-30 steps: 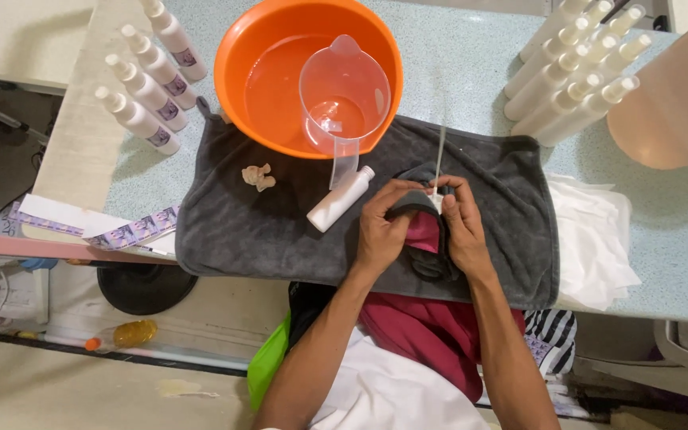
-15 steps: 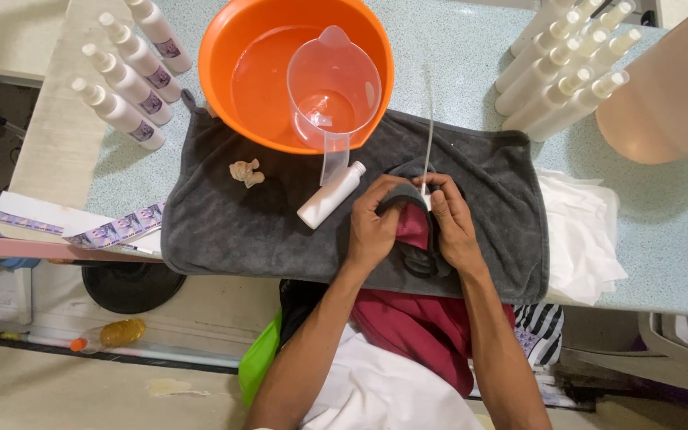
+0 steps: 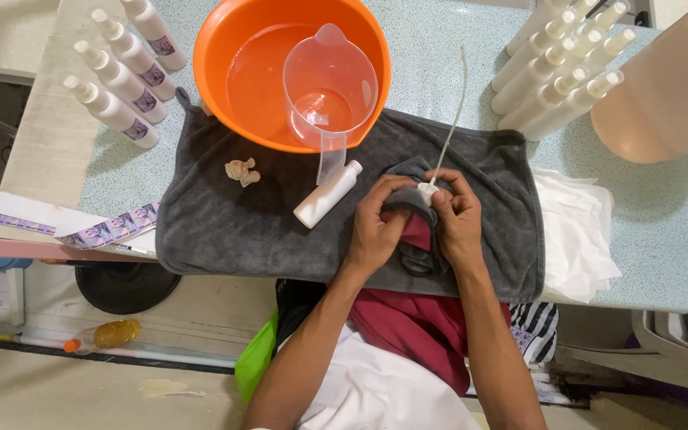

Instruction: Applying adhesive labels to plastic bottles and inserting spray pump dispensers.

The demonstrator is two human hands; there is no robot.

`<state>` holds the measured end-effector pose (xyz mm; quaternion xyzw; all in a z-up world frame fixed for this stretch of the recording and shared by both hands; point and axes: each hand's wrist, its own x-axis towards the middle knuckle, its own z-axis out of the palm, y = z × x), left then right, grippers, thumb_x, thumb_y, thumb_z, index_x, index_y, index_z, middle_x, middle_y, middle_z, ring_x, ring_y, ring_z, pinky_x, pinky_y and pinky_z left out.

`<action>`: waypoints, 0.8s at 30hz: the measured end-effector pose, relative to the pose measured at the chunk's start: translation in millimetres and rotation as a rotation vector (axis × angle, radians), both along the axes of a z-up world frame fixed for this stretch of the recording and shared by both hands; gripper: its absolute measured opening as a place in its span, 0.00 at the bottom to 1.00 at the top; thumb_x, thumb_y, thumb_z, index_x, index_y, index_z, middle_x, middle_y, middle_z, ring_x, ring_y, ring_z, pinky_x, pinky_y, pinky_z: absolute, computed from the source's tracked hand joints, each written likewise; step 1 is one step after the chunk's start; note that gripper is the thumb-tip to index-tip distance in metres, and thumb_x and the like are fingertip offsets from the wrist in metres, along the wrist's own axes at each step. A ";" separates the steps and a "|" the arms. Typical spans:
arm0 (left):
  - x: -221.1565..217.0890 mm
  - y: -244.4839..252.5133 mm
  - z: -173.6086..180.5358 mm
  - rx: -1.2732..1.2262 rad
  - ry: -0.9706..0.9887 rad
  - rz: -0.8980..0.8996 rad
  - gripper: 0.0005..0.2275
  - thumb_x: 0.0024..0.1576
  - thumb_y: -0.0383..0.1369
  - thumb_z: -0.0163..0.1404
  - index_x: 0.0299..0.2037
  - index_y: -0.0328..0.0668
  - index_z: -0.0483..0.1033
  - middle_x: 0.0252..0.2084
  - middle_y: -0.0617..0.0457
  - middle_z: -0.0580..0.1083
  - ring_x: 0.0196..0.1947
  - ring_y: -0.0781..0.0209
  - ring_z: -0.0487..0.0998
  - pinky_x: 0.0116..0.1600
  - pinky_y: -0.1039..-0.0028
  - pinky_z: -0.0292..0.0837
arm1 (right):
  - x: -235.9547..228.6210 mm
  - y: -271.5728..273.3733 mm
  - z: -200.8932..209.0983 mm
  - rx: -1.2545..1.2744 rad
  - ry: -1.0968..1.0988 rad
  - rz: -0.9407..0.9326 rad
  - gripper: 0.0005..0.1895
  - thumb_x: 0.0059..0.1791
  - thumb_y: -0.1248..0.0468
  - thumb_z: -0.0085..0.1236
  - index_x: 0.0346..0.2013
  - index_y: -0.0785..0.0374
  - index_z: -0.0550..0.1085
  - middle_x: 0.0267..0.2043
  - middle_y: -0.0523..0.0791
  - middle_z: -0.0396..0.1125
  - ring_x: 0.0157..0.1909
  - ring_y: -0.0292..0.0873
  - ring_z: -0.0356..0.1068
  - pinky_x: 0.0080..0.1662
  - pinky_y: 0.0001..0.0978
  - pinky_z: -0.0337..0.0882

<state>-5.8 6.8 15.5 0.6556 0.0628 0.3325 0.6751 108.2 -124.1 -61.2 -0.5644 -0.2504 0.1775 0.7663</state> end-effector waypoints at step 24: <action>0.8 -0.5 -2.2 0.032 0.001 -0.030 0.16 0.54 0.16 0.44 0.51 0.32 0.78 0.47 0.42 0.77 0.53 0.46 0.78 0.62 0.56 0.69 | -15.3 10.4 55.4 -0.007 -0.118 -0.071 0.12 0.48 0.72 0.65 0.46 0.70 0.74 0.35 0.52 0.76 0.33 0.35 0.72 0.35 0.25 0.71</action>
